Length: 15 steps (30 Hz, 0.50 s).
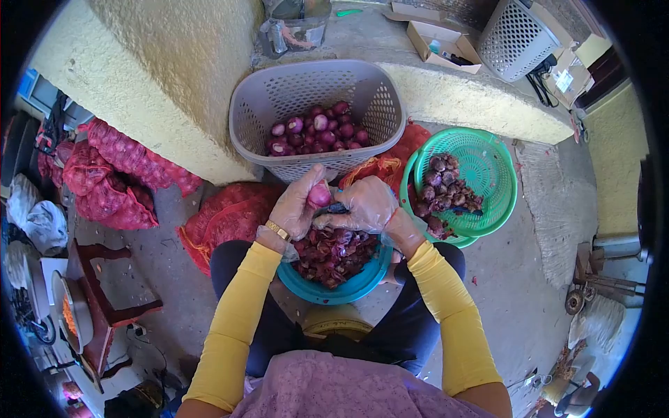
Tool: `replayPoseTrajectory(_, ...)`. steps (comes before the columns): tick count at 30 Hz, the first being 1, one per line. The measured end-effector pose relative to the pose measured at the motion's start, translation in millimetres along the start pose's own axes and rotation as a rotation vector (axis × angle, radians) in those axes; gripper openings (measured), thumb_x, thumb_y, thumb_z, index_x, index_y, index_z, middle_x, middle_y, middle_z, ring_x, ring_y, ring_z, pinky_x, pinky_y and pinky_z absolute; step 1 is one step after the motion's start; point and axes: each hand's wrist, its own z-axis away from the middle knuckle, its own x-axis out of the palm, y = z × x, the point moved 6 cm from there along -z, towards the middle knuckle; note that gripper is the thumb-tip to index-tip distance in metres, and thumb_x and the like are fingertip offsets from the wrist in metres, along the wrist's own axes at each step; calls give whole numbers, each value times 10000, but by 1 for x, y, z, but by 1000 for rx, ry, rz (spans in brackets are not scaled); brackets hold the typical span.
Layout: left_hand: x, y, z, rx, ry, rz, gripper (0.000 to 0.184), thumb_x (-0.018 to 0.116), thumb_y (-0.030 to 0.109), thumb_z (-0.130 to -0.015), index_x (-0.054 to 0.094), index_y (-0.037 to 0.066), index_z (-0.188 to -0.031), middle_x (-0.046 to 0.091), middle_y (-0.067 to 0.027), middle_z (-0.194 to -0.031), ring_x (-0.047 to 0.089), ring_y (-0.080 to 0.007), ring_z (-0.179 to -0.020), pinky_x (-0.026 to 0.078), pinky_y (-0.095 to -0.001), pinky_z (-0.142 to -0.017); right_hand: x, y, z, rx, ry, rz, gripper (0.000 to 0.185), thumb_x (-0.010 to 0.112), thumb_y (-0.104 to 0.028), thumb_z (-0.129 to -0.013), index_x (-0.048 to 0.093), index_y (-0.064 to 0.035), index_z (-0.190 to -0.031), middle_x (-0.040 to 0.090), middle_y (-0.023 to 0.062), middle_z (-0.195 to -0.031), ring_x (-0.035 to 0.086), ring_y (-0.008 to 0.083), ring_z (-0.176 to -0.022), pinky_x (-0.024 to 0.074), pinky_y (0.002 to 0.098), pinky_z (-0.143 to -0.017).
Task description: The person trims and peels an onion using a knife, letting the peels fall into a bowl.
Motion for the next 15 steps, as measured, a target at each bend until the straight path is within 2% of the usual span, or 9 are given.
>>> replayPoseTrajectory(2, -3, -1, 0, -18, 25, -8, 255, 677, 323, -1015, 638, 91, -1114, 622, 0, -1004, 591, -112, -888, 530, -277, -820, -1, -1, 0, 2, -18, 20, 587, 695, -692, -817, 755, -108, -830, 624, 158, -607, 647, 388, -596, 492, 491, -557)
replayPoseTrajectory(4, -7, 1, -3, 6, -5, 59, 270, 699, 306, -999, 632, 85, -1138, 630, -18, -1007, 610, -146, -930, 536, -340, -928, 0, 1, 1, 4, -36, 43, 580, 698, -690, -816, 761, -113, -835, 629, 154, -610, 649, 384, -594, 494, 488, -558)
replayPoseTrajectory(5, -10, 2, -3, 7, -4, 60, 270, 699, 306, -999, 632, 85, -1138, 630, -18, -1007, 610, -146, -930, 536, -340, -928, -1, 4, 1, 3, 12, 28, 563, 709, -679, -812, 768, -120, -828, 637, 148, -618, 652, 377, -594, 500, 481, -561)
replayPoseTrajectory(7, -3, 9, 0, -57, -81, 181, 303, 689, 284, -1005, 611, 51, -1184, 648, -65, -1091, 643, -194, -1019, 550, -412, -987, -6, 9, 3, 0, 60, 16, 545, 720, -669, -809, 774, -126, -820, 645, 142, -626, 655, 371, -594, 505, 474, -563)
replayPoseTrajectory(9, 1, 15, 4, -84, -128, 152, 299, 673, 286, -1014, 610, 56, -1194, 649, -65, -1118, 649, -199, -1057, 562, -410, -981, -17, 15, 6, 48, 136, -31, 508, 734, -643, -814, 786, -138, -822, 668, 132, -649, 671, 355, -611, 519, 452, -573)
replayPoseTrajectory(10, 4, 16, 5, -112, -176, 121, 296, 658, 289, -1022, 608, 61, -1204, 650, -65, -1146, 654, -203, -1095, 573, -408, -974, -22, 17, 6, 105, 117, -66, 520, 799, -645, -739, 783, -136, -842, 679, 109, -654, 686, 333, -620, 532, 426, -587)
replayPoseTrajectory(11, 3, 14, 5, -111, -175, 122, 296, 658, 289, -1022, 608, 61, -1204, 650, -65, -1146, 654, -203, -1095, 573, -408, -974, -22, 18, 7, 104, 116, -66, 520, 799, -645, -739, 783, -136, -842, 679, 109, -654, 686, 333, -620, 532, 426, -587)
replayPoseTrajectory(14, 2, 14, 2, -21, -139, 116, 320, 639, 274, -1032, 603, 56, -1264, 660, -85, -1210, 650, -220, -1146, 595, -412, -942, -25, 21, 8, 168, 122, -65, 578, 876, -635, -632, 773, -115, -862, 685, 97, -654, 695, 325, -625, 543, 412, -605)
replayPoseTrajectory(15, 5, 15, 2, 2, -151, 103, 339, 631, 271, -1036, 595, 51, -1291, 658, -87, -1229, 649, -213, -1144, 602, -411, -921, -33, 16, 7, 166, 232, -108, 610, 908, -610, -590, 761, -95, -881, 691, 104, -679, 700, 329, -645, 548, 408, -617)
